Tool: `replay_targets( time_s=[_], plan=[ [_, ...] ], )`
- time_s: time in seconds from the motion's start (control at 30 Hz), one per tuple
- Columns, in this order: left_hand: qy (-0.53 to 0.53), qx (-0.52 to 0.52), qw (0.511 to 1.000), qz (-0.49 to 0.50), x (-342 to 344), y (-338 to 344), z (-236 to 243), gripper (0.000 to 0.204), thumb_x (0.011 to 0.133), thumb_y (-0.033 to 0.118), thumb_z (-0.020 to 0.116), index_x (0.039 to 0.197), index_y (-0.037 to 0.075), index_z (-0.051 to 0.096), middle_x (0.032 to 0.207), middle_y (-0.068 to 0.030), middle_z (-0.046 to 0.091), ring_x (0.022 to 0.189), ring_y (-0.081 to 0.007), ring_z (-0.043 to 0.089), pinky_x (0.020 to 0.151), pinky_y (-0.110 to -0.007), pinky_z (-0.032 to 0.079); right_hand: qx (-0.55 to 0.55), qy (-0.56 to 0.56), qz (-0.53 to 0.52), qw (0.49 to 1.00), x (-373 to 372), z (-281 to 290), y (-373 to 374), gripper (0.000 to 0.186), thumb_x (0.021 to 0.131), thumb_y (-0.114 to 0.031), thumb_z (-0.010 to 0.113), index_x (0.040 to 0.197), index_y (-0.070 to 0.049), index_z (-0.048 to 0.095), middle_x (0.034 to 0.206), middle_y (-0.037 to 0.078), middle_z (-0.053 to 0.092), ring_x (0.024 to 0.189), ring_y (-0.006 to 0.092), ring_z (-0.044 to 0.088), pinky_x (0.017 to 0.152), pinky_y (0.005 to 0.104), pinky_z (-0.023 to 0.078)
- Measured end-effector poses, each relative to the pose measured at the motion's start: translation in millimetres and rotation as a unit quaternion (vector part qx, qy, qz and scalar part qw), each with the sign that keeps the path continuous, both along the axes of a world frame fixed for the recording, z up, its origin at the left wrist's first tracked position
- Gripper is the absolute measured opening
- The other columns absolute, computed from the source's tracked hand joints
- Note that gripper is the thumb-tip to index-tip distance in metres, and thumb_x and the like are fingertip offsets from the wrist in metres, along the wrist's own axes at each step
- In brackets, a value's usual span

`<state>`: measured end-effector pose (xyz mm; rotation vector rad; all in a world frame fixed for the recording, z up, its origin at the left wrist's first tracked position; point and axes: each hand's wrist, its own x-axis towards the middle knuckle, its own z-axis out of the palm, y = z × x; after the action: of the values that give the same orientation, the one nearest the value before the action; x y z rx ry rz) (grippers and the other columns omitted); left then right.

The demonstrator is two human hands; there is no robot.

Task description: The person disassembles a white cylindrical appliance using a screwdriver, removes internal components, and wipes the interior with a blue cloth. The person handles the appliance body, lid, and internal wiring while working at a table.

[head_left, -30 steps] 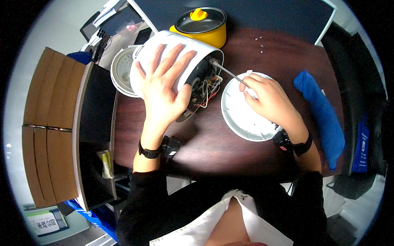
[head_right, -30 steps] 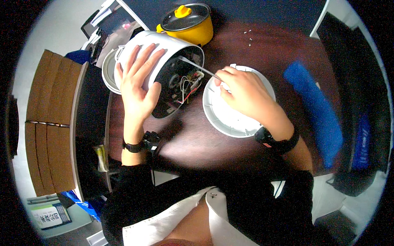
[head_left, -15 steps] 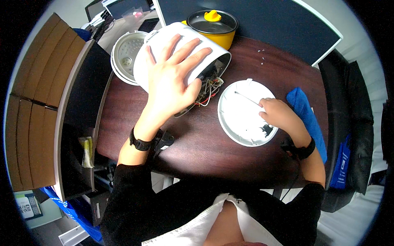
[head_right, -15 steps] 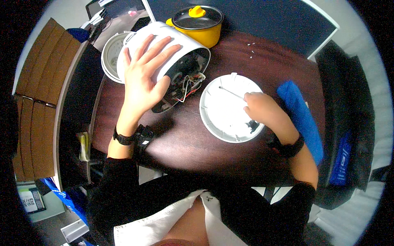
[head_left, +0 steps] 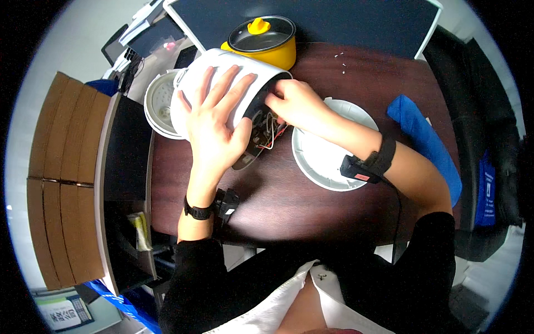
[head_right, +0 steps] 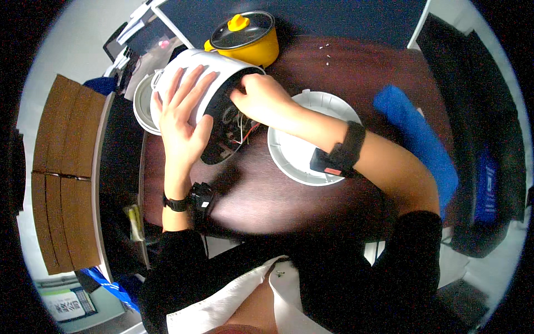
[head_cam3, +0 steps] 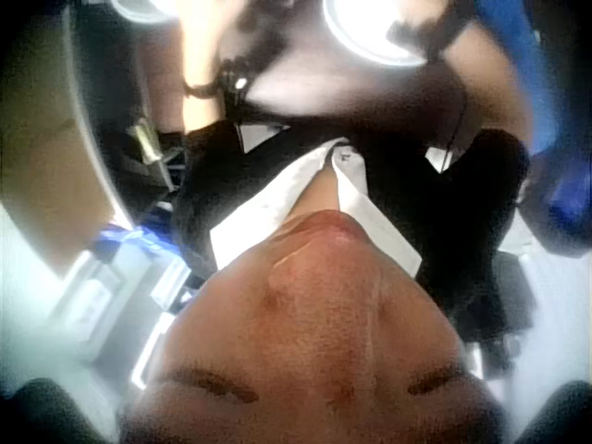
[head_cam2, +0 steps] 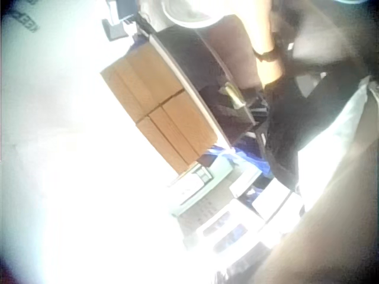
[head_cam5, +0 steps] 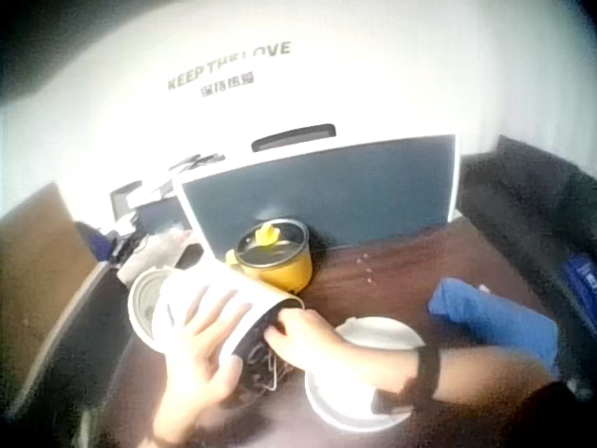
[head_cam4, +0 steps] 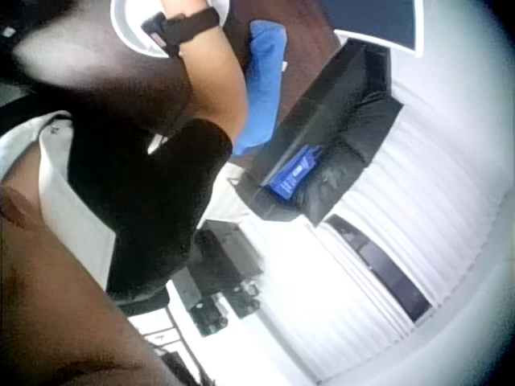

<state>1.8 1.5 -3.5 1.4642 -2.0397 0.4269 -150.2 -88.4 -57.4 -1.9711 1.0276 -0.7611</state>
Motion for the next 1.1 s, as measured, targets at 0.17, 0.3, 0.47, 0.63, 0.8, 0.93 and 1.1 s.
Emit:
replay_targets(
  time_s=[0.17, 0.3, 0.47, 0.63, 0.8, 0.93, 1.1],
  plan=[
    [0.000, -0.002, 1.000, 0.004, -1, 0, 0, 0.060, 0.060, 0.019, 0.054, 0.119, 0.024, 0.060, 0.130, -0.0048, 0.052, 0.129, -0.0330, 0.036, 0.102, -0.066, 0.011, 0.077, -0.078, -0.011, 0.994, 9, -3, 5, 0.021, 0.086, -0.013, 0.052, 0.091, 0.005, 0.061, 0.070, 0.011, 0.064, 0.054, 0.0149, 0.061, 0.049, 0.0292, 0.051],
    [0.004, 0.001, 1.000, 0.005, -2, 0, 0, 0.059, 0.060, 0.019, 0.054, 0.119, 0.024, 0.060, 0.130, -0.0051, 0.053, 0.129, -0.0325, 0.036, 0.102, -0.065, 0.010, 0.039, -0.079, -0.029, 0.996, 10, -5, 9, 0.020, 0.084, -0.012, 0.054, 0.090, 0.006, 0.061, 0.069, 0.013, 0.064, 0.056, 0.0174, 0.063, 0.051, 0.0323, 0.051],
    [0.007, -0.002, 1.000, 0.000, -1, -1, -1, 0.059, 0.060, 0.019, 0.053, 0.119, 0.023, 0.060, 0.129, -0.0054, 0.053, 0.129, -0.0324, 0.037, 0.102, -0.064, 0.009, -0.104, -0.099, -0.055, 0.988, 11, -10, 8, 0.020, 0.080, -0.011, 0.059, 0.090, 0.007, 0.062, 0.072, 0.017, 0.065, 0.063, 0.0224, 0.065, 0.059, 0.0346, 0.051],
    [0.005, -0.005, 1.000, 0.001, 0, 0, 0, 0.059, 0.060, 0.019, 0.053, 0.119, 0.023, 0.060, 0.130, -0.0054, 0.053, 0.129, -0.0324, 0.037, 0.103, -0.064, 0.009, -0.080, -0.120, -0.031, 0.989, 6, -5, 12, 0.022, 0.080, -0.013, 0.059, 0.090, 0.006, 0.063, 0.078, 0.022, 0.065, 0.072, 0.0298, 0.067, 0.065, 0.0378, 0.051],
    [0.006, -0.010, 1.000, -0.001, -1, -2, -2, 0.059, 0.061, 0.020, 0.053, 0.119, 0.023, 0.060, 0.129, -0.0051, 0.053, 0.128, -0.0320, 0.038, 0.102, -0.064, 0.010, -0.055, -0.056, -0.051, 0.996, 10, -7, 6, 0.026, 0.082, -0.018, 0.057, 0.087, 0.006, 0.063, 0.080, 0.024, 0.064, 0.077, 0.0322, 0.066, 0.069, 0.0394, 0.051],
    [0.005, -0.012, 1.000, -0.005, -1, -2, -2, 0.058, 0.061, 0.020, 0.053, 0.119, 0.023, 0.060, 0.129, -0.0047, 0.053, 0.128, -0.0318, 0.038, 0.102, -0.064, 0.010, -0.049, -0.099, -0.044, 0.993, 12, -11, 5, 0.027, 0.081, -0.018, 0.059, 0.090, 0.007, 0.062, 0.083, 0.024, 0.064, 0.080, 0.0324, 0.066, 0.071, 0.0383, 0.051],
    [0.000, -0.016, 1.000, -0.001, 0, -2, -3, 0.058, 0.062, 0.020, 0.052, 0.119, 0.023, 0.060, 0.129, -0.0045, 0.053, 0.128, -0.0315, 0.038, 0.102, -0.064, 0.010, -0.057, -0.118, -0.042, 0.990, 10, -11, 8, 0.031, 0.078, -0.020, 0.062, 0.093, 0.006, 0.062, 0.091, 0.025, 0.064, 0.088, 0.0357, 0.063, 0.078, 0.0408, 0.050]
  ],
)
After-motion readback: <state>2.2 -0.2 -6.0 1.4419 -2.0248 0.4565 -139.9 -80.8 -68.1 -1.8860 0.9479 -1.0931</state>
